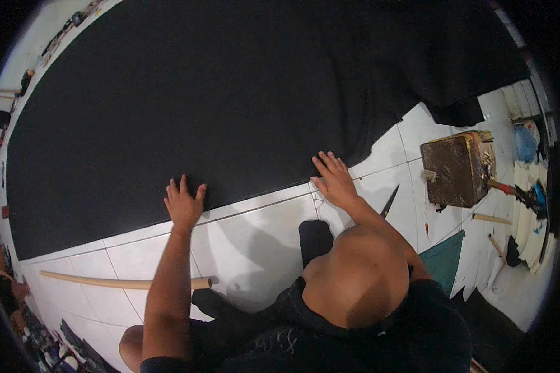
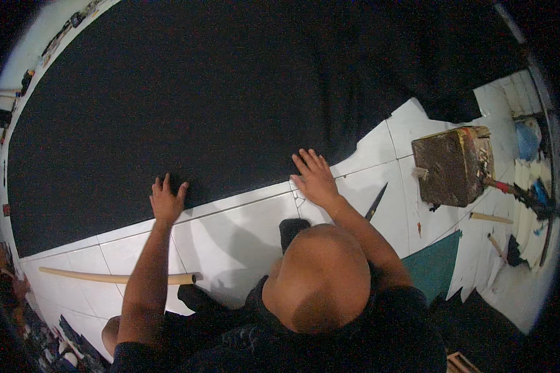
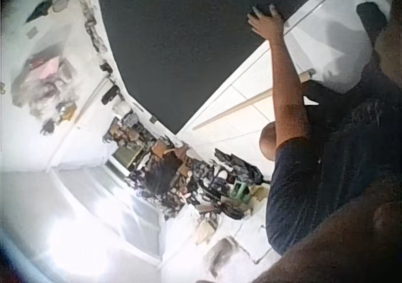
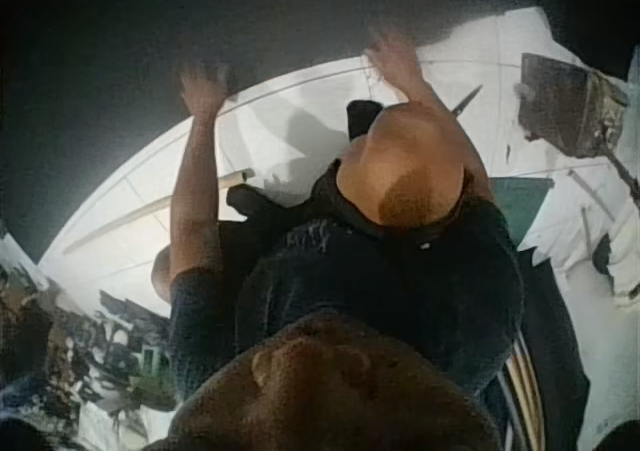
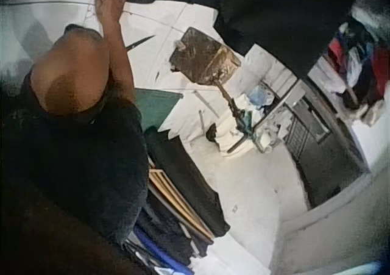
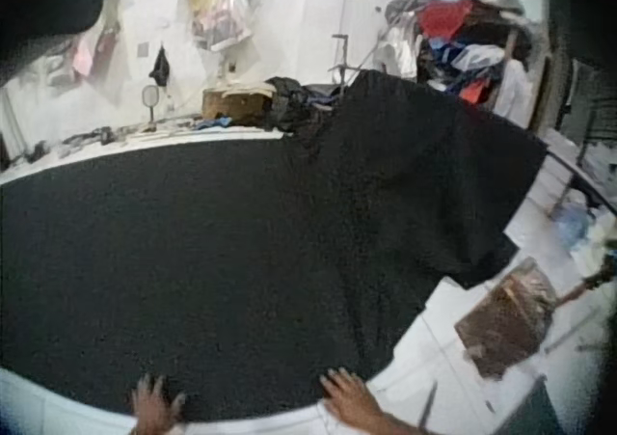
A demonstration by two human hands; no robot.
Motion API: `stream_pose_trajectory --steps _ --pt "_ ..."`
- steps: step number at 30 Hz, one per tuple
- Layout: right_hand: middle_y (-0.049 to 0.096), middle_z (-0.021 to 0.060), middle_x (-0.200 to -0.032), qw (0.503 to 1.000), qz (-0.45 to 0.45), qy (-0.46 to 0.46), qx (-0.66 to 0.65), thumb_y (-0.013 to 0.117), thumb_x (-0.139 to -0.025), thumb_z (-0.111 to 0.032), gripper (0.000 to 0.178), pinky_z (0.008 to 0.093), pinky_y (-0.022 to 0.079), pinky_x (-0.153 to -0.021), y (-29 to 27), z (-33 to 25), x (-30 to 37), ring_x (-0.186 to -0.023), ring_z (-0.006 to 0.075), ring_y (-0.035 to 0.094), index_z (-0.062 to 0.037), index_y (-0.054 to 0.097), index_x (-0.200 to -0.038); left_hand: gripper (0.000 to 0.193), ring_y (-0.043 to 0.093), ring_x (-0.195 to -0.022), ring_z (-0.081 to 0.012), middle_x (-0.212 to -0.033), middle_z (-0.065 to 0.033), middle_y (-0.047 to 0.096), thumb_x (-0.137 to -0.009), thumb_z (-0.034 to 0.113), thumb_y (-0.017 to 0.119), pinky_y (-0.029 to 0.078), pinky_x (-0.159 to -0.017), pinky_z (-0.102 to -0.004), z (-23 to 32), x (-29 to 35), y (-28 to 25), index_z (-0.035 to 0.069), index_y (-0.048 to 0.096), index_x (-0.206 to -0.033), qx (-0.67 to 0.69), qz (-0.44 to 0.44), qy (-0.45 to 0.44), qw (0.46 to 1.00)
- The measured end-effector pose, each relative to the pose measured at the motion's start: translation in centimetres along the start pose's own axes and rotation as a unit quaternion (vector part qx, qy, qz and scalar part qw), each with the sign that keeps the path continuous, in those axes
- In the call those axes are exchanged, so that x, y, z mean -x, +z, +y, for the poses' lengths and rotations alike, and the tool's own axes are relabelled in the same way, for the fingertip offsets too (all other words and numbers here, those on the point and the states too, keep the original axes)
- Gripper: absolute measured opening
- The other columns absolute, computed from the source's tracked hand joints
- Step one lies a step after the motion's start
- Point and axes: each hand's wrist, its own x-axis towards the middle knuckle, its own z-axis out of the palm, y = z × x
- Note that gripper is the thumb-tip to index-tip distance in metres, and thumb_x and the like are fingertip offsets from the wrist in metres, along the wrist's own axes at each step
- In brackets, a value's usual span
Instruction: The person lays out a large piece of black fabric on the floor, marks it using a pole and chalk, and cuts along the marked line using shears.
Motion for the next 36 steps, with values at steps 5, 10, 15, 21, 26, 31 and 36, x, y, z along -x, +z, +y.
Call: stream_pose_trajectory --steps 5,10,15,21,26,31,36 --pt "0.035 0.0123 -0.151 1.000 -0.016 -0.003 -0.004 0.053 -0.096 -0.037 0.050 0.0504 0.016 -0.117 2.2 1.1 1.7 -0.142 0.0323 0.027 -0.0116 0.049 -0.139 0.086 0.017 -0.139 -0.0516 -0.154 -0.0289 0.016 -0.089 0.061 0.051 0.016 -0.110 -0.0652 -1.2 3.1 3.7 0.005 0.026 -0.150 -0.011 0.012 -0.010 1.000" --pt "0.036 0.0140 -0.150 0.998 -0.046 0.007 -0.039 0.059 -0.091 -0.032 0.053 0.0515 0.014 -0.117 2.8 0.9 1.5 -0.141 0.0337 0.028 -0.0114 0.048 -0.138 0.091 -0.006 -0.141 -0.0546 -0.155 -0.0316 -0.007 -0.092 0.058 0.048 0.001 -0.110 -0.0679 -3.2 3.9 6.0 0.006 0.006 -0.154 0.011 -0.008 -0.027 1.000" --pt "0.038 0.0199 -0.145 0.990 0.057 -0.023 -0.128 0.071 -0.079 -0.023 0.053 0.0588 0.023 -0.110 1.9 1.5 2.0 -0.136 0.0401 0.033 -0.0084 0.055 -0.127 0.105 -0.019 -0.142 -0.0462 -0.157 -0.0236 -0.015 -0.084 0.070 0.053 -0.010 -0.111 -0.0625 -2.4 2.6 6.1 0.010 0.004 -0.154 0.024 -0.070 -0.013 0.997" --pt "0.028 0.0207 -0.151 0.991 -0.052 -0.073 -0.101 0.064 -0.088 -0.027 0.056 0.0590 0.011 -0.115 1.9 -3.4 1.9 -0.143 0.0406 0.021 -0.0072 0.048 -0.137 0.111 0.005 -0.143 -0.0504 -0.156 -0.0295 0.004 -0.073 0.069 0.066 0.008 -0.114 -0.0612 -0.7 3.4 3.8 0.007 0.019 -0.152 0.027 0.000 -0.020 0.999" --pt "0.028 0.0185 -0.153 0.994 -0.082 -0.037 -0.068 0.061 -0.089 -0.030 0.056 0.0571 0.007 -0.117 3.0 -2.4 4.1 -0.143 0.0385 0.019 -0.0060 0.047 -0.138 0.089 0.037 -0.128 -0.0510 -0.138 -0.0342 0.039 -0.076 0.047 0.072 0.027 -0.107 -0.0620 -4.7 2.9 5.9 -0.006 0.038 -0.137 0.230 0.249 -0.351 0.873" --pt "0.032 0.0176 -0.150 0.988 -0.081 -0.062 -0.116 0.065 -0.085 -0.019 0.051 0.0533 0.016 -0.116 1.5 -4.5 3.8 -0.141 0.0370 0.024 -0.0064 0.051 -0.132 0.073 0.055 -0.108 -0.0426 -0.124 -0.0297 0.050 -0.079 0.029 0.072 0.049 -0.089 -0.0533 -13.4 2.3 8.2 -0.012 0.039 -0.130 0.371 0.273 -0.525 0.716" --pt "0.045 0.0166 -0.141 0.962 -0.008 0.156 -0.222 0.061 -0.087 -0.011 0.042 0.0452 0.031 -0.111 1.1 2.9 7.1 -0.128 0.0348 0.043 -0.0042 0.054 -0.129 0.054 0.060 -0.098 -0.0340 -0.111 -0.0260 0.058 -0.083 0.011 0.065 0.056 -0.069 -0.0422 -9.2 -1.1 11.3 -0.012 0.041 -0.126 0.478 0.324 -0.539 0.613"
